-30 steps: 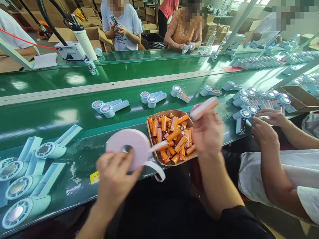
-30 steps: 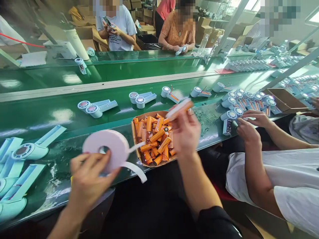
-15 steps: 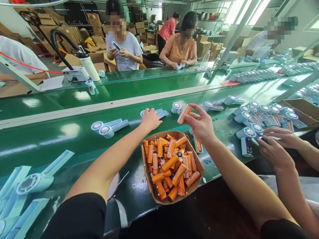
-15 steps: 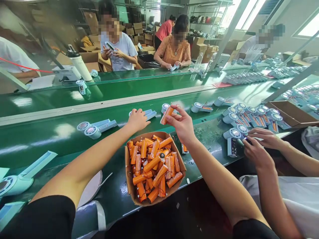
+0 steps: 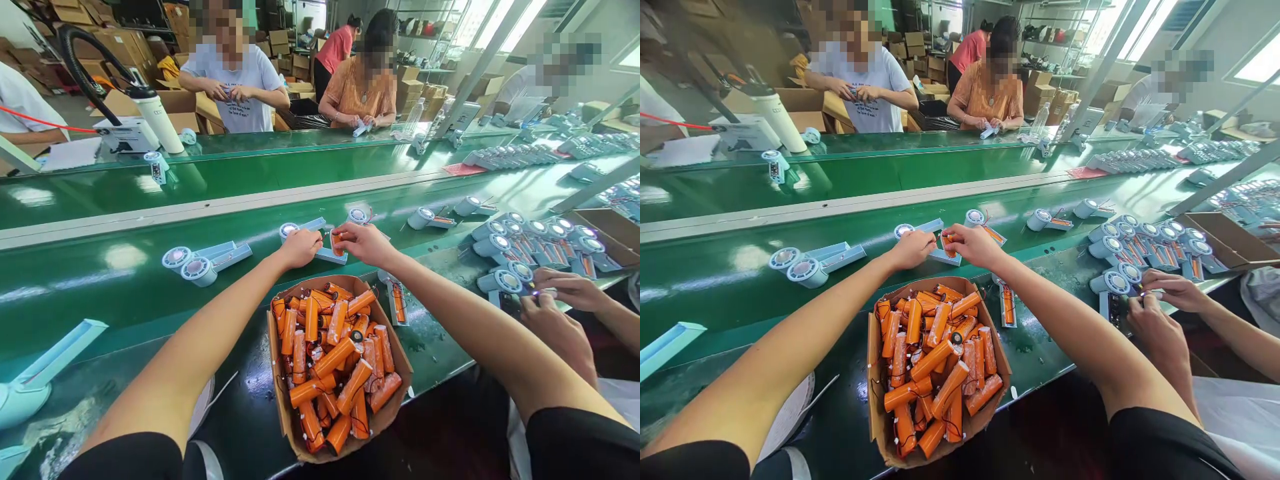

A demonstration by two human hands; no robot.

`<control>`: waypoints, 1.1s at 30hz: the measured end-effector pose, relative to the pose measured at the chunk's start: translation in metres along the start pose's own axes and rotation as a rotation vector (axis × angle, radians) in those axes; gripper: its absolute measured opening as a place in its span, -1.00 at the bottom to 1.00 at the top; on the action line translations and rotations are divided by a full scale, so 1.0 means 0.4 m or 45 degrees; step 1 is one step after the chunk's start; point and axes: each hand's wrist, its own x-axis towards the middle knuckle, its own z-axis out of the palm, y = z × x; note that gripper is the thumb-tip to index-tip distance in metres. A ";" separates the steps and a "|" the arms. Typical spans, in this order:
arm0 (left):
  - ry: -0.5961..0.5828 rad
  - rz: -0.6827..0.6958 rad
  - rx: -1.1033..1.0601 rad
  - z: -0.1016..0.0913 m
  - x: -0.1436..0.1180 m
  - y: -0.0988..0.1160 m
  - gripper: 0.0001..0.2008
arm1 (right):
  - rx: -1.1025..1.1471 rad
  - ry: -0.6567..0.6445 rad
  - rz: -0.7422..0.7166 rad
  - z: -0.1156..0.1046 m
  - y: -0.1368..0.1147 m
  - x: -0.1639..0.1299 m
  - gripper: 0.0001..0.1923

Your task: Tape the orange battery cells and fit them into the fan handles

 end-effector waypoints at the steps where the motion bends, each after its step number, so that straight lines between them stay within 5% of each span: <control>1: 0.006 -0.012 -0.004 0.003 0.002 0.005 -0.59 | -0.107 -0.038 -0.016 0.003 0.003 0.005 -0.71; 11: 0.001 -0.085 -0.093 0.012 0.023 0.037 -0.57 | -0.890 -0.541 -0.023 0.028 -0.044 0.012 -0.50; 18: 0.043 -0.096 -0.155 -0.019 0.032 0.073 -0.59 | -0.972 -0.606 -0.099 0.037 -0.068 0.043 -0.64; 21: 0.161 -0.097 -0.130 -0.063 -0.046 0.015 -0.52 | -0.947 -0.549 -0.110 -0.010 -0.025 0.039 -0.72; 23: 0.196 -0.186 -0.026 -0.092 -0.134 -0.064 -0.27 | -0.865 -0.415 -0.023 -0.050 0.025 0.032 -0.79; 25: 0.039 -0.364 0.094 -0.114 -0.225 -0.152 -0.02 | -0.772 -0.304 0.082 -0.085 0.068 0.035 -0.92; 27: -0.207 -0.509 0.149 -0.129 -0.298 -0.223 0.02 | -0.761 -0.254 0.161 -0.101 0.079 0.058 -0.78; 29: -0.337 -0.537 0.148 -0.140 -0.349 -0.261 -0.07 | -0.797 -0.229 0.154 -0.086 0.052 0.102 -0.61; 33: -0.328 -0.589 0.125 -0.176 -0.455 -0.253 -0.15 | -0.739 -0.355 -0.133 0.026 -0.058 0.210 -0.30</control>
